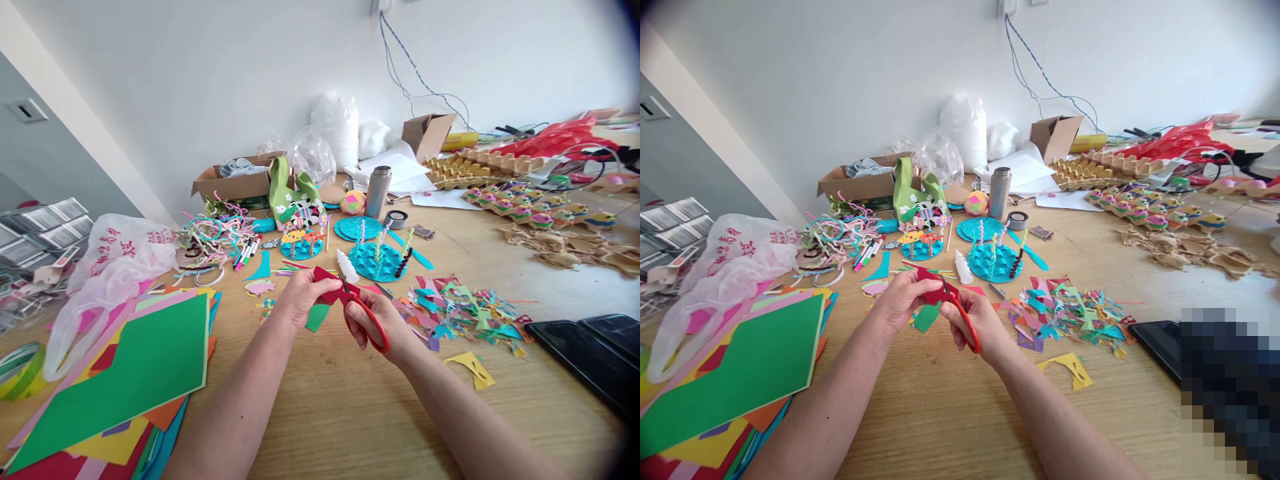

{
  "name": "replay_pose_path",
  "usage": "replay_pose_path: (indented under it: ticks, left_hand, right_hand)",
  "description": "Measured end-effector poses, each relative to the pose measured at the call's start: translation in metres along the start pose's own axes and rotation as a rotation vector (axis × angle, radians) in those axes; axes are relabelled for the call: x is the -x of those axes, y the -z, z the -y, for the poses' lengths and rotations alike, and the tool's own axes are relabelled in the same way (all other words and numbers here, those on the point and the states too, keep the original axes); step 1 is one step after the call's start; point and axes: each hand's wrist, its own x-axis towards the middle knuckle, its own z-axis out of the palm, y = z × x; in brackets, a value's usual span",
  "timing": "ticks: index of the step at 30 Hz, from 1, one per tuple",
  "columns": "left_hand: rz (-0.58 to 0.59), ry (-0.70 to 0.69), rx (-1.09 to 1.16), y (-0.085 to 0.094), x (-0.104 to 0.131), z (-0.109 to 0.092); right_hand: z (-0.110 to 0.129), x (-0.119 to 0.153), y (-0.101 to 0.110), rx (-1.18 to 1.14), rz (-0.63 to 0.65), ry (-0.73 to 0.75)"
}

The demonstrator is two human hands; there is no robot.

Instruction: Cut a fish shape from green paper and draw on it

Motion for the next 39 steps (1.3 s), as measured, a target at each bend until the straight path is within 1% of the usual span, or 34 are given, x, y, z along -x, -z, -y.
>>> replay_pose_path:
  ticks: [4, 7, 14, 20, 31, 39]
  left_hand:
    - [0.033, 0.029, 0.064, 0.0, -0.001, 0.002]
    - [0.024, 0.04, 0.108, 0.0, -0.001, 0.002]
    - [-0.018, 0.022, 0.116, -0.002, -0.002, 0.004]
    - [-0.045, 0.009, 0.099, -0.004, -0.002, 0.002]
    - [-0.057, 0.039, 0.075, -0.007, 0.001, -0.003]
    - [-0.046, 0.04, 0.017, -0.005, 0.0, -0.002]
  right_hand:
    - [0.001, 0.0, -0.001, -0.012, -0.005, -0.005]
    - [0.0, 0.0, -0.001, -0.024, -0.018, -0.03]
    - [-0.001, -0.001, -0.001, -0.034, -0.025, -0.049]
    - [0.001, 0.0, -0.003, -0.012, -0.005, -0.023]
    - [0.009, 0.001, -0.003, 0.034, -0.023, -0.06]
    - [0.01, 0.001, -0.004, 0.041, -0.02, -0.052]
